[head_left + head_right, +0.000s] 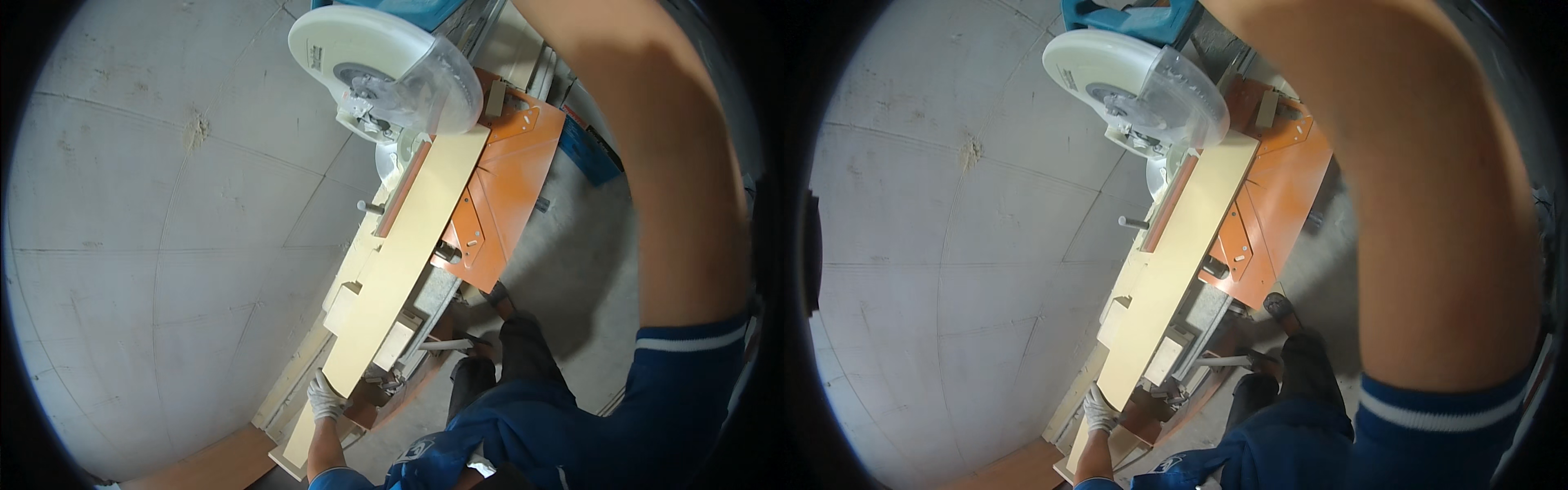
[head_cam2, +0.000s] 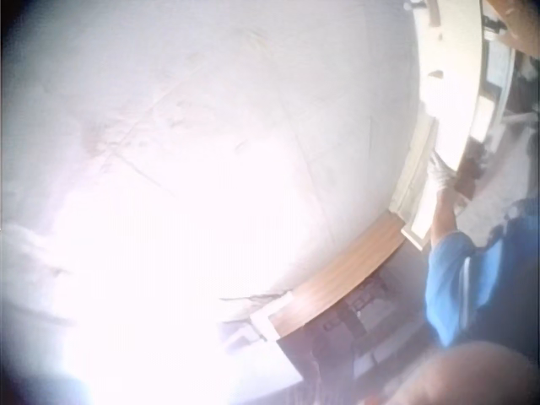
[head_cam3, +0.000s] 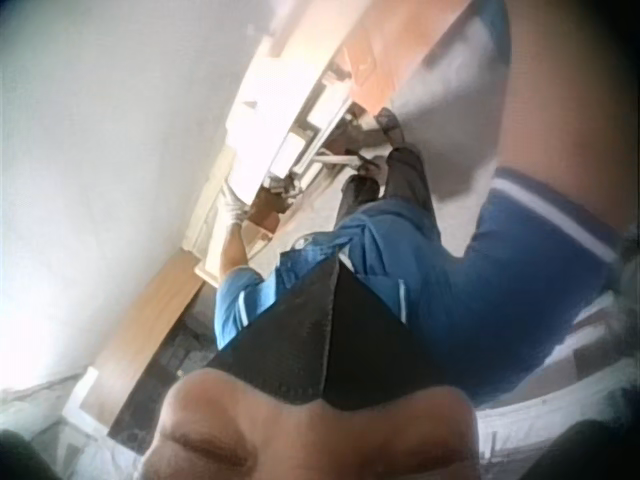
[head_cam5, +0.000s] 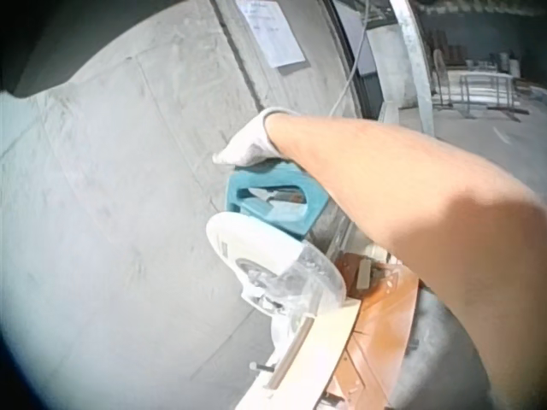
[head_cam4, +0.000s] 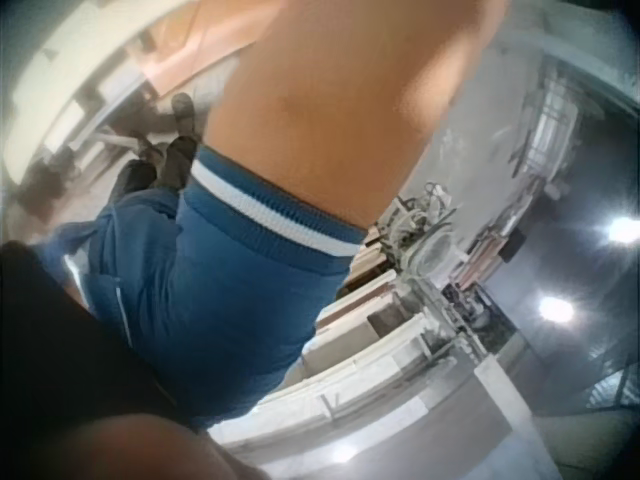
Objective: The person uses a miter saw to cut a light-colored wooden plank into smaller pieces. They position the wood, lower the saw blade to make cuts, and then remove the cut pieces, placing them aside.
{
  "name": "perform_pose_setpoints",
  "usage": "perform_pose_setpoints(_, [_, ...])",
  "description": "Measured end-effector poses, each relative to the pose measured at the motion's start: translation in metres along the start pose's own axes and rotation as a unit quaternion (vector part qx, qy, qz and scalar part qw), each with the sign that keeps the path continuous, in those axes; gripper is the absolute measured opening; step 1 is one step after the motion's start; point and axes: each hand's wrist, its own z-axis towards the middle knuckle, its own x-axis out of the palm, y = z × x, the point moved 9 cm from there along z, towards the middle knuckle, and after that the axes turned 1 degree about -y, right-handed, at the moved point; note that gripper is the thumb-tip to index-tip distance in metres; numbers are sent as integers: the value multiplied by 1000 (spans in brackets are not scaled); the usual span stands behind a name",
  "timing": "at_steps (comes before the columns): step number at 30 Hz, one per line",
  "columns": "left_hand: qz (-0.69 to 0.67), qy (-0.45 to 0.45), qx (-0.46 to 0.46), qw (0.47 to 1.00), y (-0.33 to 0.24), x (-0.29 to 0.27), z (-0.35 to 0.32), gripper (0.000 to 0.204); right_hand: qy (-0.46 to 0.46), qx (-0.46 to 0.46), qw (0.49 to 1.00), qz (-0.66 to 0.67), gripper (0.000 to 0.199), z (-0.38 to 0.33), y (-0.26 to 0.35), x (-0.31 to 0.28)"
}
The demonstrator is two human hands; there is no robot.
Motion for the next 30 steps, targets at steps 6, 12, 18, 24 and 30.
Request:
perform_pose_setpoints(6, [-6, -37, 3, 999, 8, 6, 15, 116, 61, -27, 996, 65, 47, -13, 26, 40])
perform_pose_setpoints(12, [-6, -22, -3, 1000, 15, 1, 18, 121, 82, -32, 989, 118, 47, -27, 30, 59])
perform_pose_setpoints(18, [-10, -12, -2, 1000, 3, 12, 19, 122, 98, -34, 983, 154, 48, -38, 31, 70])
perform_pose_setpoints(24, [-23, -20, -6, 1000, 6, 10, 17, 119, 108, -34, 977, 181, 49, -41, 37, 74])
perform_pose_setpoints(30, [-15, -12, -4, 1000, 7, 12, 14, 111, 113, -11, 962, 247, 50, -54, 17, 79])
